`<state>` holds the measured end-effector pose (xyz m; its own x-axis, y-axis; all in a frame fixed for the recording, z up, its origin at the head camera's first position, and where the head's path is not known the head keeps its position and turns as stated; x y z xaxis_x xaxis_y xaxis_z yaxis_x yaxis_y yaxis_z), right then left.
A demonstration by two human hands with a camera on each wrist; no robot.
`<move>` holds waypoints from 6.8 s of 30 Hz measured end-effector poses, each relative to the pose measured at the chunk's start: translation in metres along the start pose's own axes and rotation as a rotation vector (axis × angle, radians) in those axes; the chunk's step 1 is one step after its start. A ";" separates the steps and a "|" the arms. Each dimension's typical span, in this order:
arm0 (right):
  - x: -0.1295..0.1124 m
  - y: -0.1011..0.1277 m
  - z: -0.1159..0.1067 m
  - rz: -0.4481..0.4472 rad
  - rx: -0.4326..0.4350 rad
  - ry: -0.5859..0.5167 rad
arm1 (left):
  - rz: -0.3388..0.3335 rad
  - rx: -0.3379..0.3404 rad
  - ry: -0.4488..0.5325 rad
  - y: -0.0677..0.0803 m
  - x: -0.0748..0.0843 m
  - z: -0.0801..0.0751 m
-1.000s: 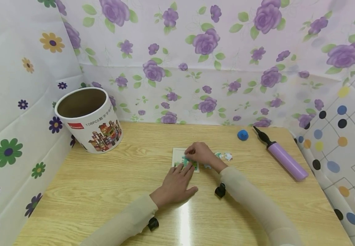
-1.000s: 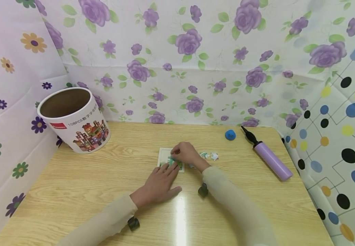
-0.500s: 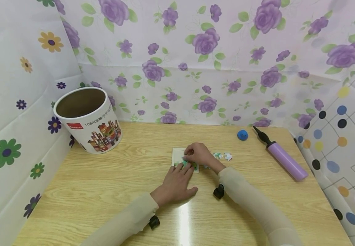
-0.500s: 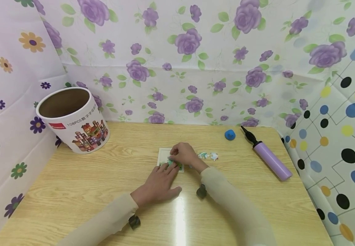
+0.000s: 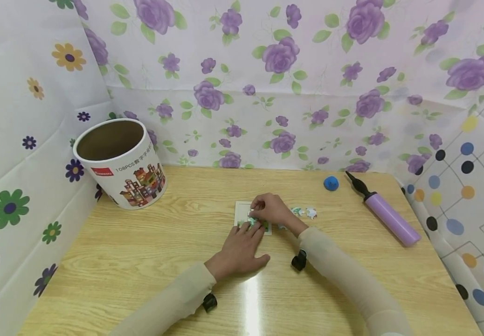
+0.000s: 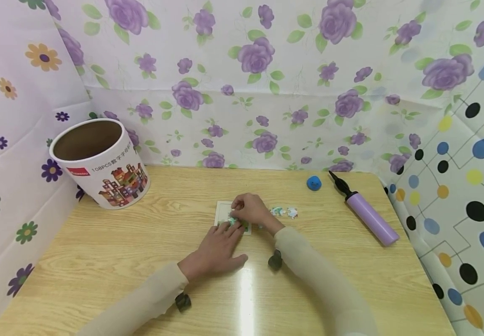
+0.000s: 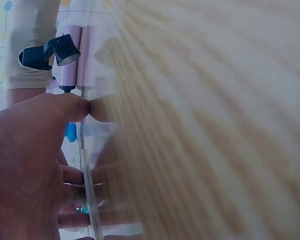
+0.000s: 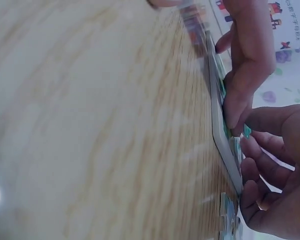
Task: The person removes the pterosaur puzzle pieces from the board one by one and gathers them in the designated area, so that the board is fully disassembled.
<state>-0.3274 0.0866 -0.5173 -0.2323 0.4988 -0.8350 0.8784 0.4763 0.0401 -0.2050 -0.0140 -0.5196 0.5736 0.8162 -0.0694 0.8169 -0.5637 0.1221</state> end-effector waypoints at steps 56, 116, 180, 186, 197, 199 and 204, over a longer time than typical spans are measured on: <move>0.050 0.099 -0.096 0.066 0.169 0.032 | 0.053 0.023 0.081 0.005 -0.002 0.002; 0.017 0.040 -0.047 -0.045 0.053 0.105 | 0.061 0.034 0.007 0.006 0.000 0.001; 0.003 0.021 -0.017 -0.046 -0.005 0.110 | 0.135 0.066 -0.020 0.016 -0.002 -0.001; -0.002 0.022 -0.019 -0.048 -0.006 0.105 | 0.138 0.073 -0.019 0.016 -0.001 -0.002; 0.001 0.020 -0.020 -0.054 0.003 0.074 | 0.146 0.086 -0.012 0.016 -0.002 -0.002; 0.002 0.021 -0.022 -0.057 0.008 0.060 | 0.145 0.082 -0.016 0.016 -0.002 -0.002; 0.003 0.027 -0.031 -0.071 0.006 0.034 | 0.139 0.068 -0.018 0.016 -0.001 -0.001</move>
<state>-0.3168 0.1229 -0.5016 -0.3085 0.4884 -0.8163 0.8616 0.5072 -0.0222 -0.1931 -0.0237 -0.5162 0.6817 0.7278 -0.0748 0.7317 -0.6786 0.0643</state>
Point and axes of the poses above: each hand's wrist, its own y-axis away from the middle knuckle, its own z-axis out of the palm, x = y × z, the point moved 6 cm from there along -y, towards the middle knuckle, and after that the axes turned 10 degrees about -y, right-handed, at the moved point
